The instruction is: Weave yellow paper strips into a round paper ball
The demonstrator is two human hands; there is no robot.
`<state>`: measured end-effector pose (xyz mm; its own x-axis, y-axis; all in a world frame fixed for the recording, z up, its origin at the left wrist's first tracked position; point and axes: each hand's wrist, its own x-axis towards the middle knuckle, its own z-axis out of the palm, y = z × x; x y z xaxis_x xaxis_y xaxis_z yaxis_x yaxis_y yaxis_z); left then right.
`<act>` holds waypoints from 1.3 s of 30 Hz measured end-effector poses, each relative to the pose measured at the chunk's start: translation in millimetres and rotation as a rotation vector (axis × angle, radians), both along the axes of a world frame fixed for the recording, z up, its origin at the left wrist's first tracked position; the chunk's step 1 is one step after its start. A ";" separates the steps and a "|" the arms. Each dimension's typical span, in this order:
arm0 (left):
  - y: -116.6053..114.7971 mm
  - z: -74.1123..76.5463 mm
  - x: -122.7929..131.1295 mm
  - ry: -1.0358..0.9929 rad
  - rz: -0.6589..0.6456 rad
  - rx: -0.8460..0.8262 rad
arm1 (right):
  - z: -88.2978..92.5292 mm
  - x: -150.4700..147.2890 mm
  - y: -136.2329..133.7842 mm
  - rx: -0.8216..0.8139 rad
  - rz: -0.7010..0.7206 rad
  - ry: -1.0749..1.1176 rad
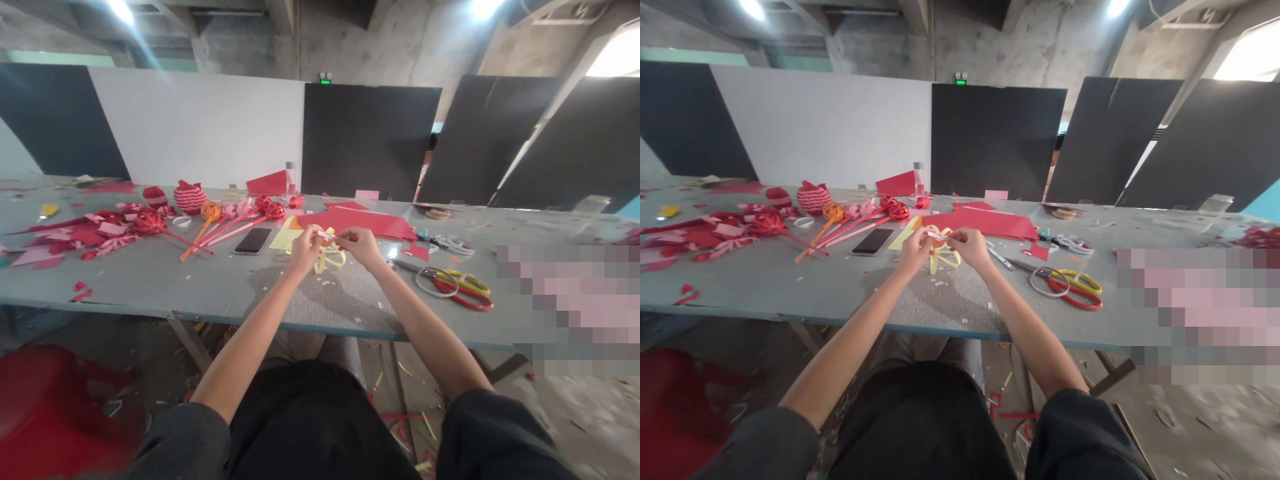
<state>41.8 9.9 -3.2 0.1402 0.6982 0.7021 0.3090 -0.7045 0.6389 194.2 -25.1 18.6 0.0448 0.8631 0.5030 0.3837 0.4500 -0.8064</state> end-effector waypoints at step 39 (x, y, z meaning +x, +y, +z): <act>-2.1 5.0 -2.0 -0.055 0.069 0.081 | -18.9 51.9 19.9 -0.045 -0.522 -0.194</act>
